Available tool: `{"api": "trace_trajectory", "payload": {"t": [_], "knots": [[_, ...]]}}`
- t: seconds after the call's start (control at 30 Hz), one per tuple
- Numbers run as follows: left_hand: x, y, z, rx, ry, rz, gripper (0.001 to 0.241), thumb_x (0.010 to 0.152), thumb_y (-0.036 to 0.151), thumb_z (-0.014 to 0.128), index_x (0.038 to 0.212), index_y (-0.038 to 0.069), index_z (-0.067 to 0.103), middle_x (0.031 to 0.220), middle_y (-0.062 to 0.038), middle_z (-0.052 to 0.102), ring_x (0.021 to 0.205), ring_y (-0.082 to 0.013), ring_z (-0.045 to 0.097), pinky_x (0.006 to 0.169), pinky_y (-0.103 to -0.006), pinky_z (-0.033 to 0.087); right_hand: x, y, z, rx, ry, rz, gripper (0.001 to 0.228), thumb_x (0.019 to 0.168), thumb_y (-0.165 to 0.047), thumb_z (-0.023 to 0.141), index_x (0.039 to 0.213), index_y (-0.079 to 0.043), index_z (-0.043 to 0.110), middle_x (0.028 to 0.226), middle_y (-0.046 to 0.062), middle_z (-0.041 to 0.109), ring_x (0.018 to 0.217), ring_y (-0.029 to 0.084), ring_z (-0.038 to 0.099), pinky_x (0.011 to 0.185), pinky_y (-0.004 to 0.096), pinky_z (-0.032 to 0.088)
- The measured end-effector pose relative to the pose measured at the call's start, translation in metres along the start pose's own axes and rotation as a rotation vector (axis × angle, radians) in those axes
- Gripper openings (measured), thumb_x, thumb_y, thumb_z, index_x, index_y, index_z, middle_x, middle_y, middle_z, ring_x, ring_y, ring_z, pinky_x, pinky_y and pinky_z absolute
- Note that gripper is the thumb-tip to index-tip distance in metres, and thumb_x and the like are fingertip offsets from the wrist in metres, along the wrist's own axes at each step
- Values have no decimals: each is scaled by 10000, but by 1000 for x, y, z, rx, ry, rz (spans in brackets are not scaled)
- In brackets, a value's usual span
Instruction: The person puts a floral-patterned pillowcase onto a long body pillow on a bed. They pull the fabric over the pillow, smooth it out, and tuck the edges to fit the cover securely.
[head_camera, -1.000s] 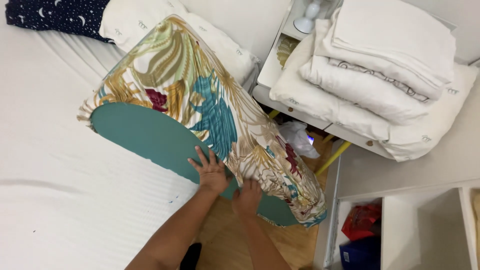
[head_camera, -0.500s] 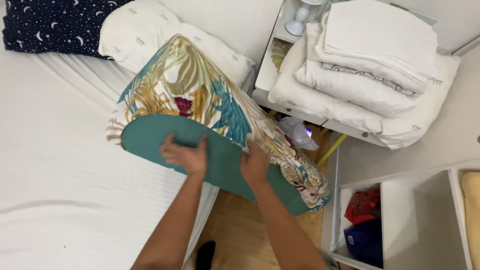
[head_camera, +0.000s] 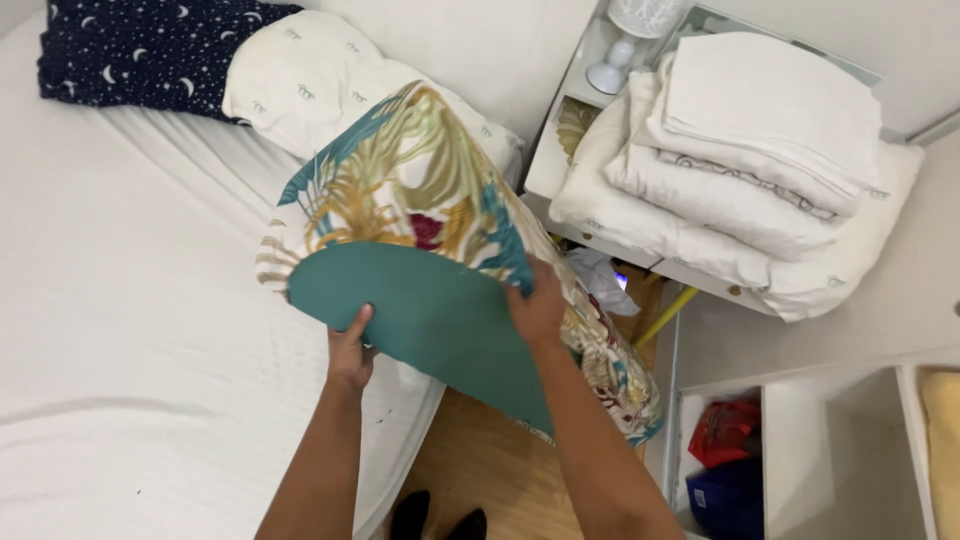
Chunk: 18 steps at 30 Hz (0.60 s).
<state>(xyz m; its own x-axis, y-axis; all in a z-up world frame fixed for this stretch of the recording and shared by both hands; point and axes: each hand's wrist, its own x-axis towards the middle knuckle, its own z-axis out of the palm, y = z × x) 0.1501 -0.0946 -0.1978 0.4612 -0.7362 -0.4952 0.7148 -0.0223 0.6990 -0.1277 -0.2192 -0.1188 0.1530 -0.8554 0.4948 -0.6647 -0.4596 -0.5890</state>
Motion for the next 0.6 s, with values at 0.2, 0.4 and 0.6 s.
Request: {"api": "trace_trajectory", "payload": {"t": [0.2,0.4,0.6], "knots": [[-56,9,84,43,-186,62,943,705,112,857,1508,194,369,1443,-107,529,1290,-314,556,945,-495,568,6,63,-37,28,266,-52,235,988,-109,526,1132,-26,693,1197,201,634,1104,424,591,954,510,492],[-105,28,204,160,-407,322,877,723,-22,855,1469,64,403,1382,-91,551,1240,-285,600,961,-409,584,21,53,-78,439,472,284,519,1159,-382,503,1039,119,569,840,262,424,676,370,362,702,520,333],[-138,5,313,226,-578,663,547,776,-22,832,1278,6,615,1213,-93,649,1125,-255,665,951,-359,573,70,4,-178,164,661,292,643,1110,-516,443,796,35,548,683,132,548,639,245,487,616,472,366]]}}
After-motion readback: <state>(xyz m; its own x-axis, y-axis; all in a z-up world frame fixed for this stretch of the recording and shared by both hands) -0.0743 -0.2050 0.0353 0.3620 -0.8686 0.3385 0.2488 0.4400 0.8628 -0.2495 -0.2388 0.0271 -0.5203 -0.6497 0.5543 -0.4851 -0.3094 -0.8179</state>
